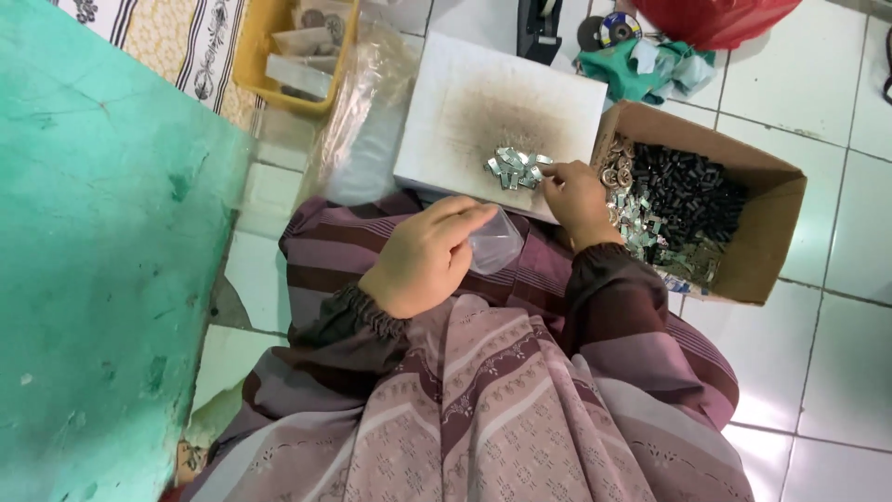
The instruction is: The person selects small silver-colored metal plates and black cylindrical components from a cardboard box and places them into a small transparent plastic bag.
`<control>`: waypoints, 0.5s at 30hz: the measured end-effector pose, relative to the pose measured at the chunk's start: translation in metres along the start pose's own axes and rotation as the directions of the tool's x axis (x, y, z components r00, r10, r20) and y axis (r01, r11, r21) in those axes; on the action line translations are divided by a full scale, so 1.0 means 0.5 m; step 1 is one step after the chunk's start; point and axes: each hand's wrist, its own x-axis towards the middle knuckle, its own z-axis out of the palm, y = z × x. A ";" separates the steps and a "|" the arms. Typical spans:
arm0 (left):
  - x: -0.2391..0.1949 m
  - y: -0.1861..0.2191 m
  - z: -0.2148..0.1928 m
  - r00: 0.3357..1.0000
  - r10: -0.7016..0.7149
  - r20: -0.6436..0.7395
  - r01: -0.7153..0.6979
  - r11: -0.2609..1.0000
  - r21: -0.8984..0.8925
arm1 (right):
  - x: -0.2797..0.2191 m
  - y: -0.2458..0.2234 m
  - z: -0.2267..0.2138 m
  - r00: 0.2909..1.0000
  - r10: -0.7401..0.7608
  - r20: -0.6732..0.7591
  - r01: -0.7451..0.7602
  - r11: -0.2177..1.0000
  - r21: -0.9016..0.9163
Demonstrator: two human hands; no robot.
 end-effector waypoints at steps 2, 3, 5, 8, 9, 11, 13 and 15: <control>0.003 -0.001 -0.005 1.000 -0.014 -0.007 0.014 1.000 -0.015 | 0.013 0.002 0.025 1.000 0.016 0.017 -0.016 1.000 -0.020; 0.001 -0.001 -0.007 1.000 -0.027 -0.012 0.027 0.999 -0.032 | 0.014 0.003 0.039 0.999 0.035 0.033 -0.033 0.999 -0.042; 0.002 -0.003 -0.008 0.999 -0.039 -0.007 0.039 0.998 -0.041 | 0.020 0.010 0.053 1.000 0.016 0.003 -0.016 0.996 -0.089; 0.004 0.000 -0.010 0.998 -0.056 0.000 0.056 0.997 -0.059 | 0.018 0.022 0.071 0.996 -0.053 -0.076 0.041 0.987 -0.154; 0.007 0.000 -0.012 0.998 -0.060 0.001 0.060 0.996 -0.064 | 0.020 0.026 0.076 0.986 -0.104 -0.128 0.081 0.982 -0.171; 0.015 0.002 -0.015 0.998 -0.062 -0.004 0.061 0.996 -0.067 | 0.025 0.020 0.069 0.995 -0.044 -0.085 0.031 0.988 -0.149; 0.015 0.000 -0.013 0.998 -0.065 -0.006 0.064 0.995 -0.073 | 0.024 0.028 0.072 0.999 0.020 -0.038 -0.025 0.991 -0.129; 0.016 -0.009 -0.008 0.999 -0.041 0.000 0.041 0.996 -0.083 | 0.031 0.050 0.083 0.995 0.104 -0.004 -0.104 0.993 -0.055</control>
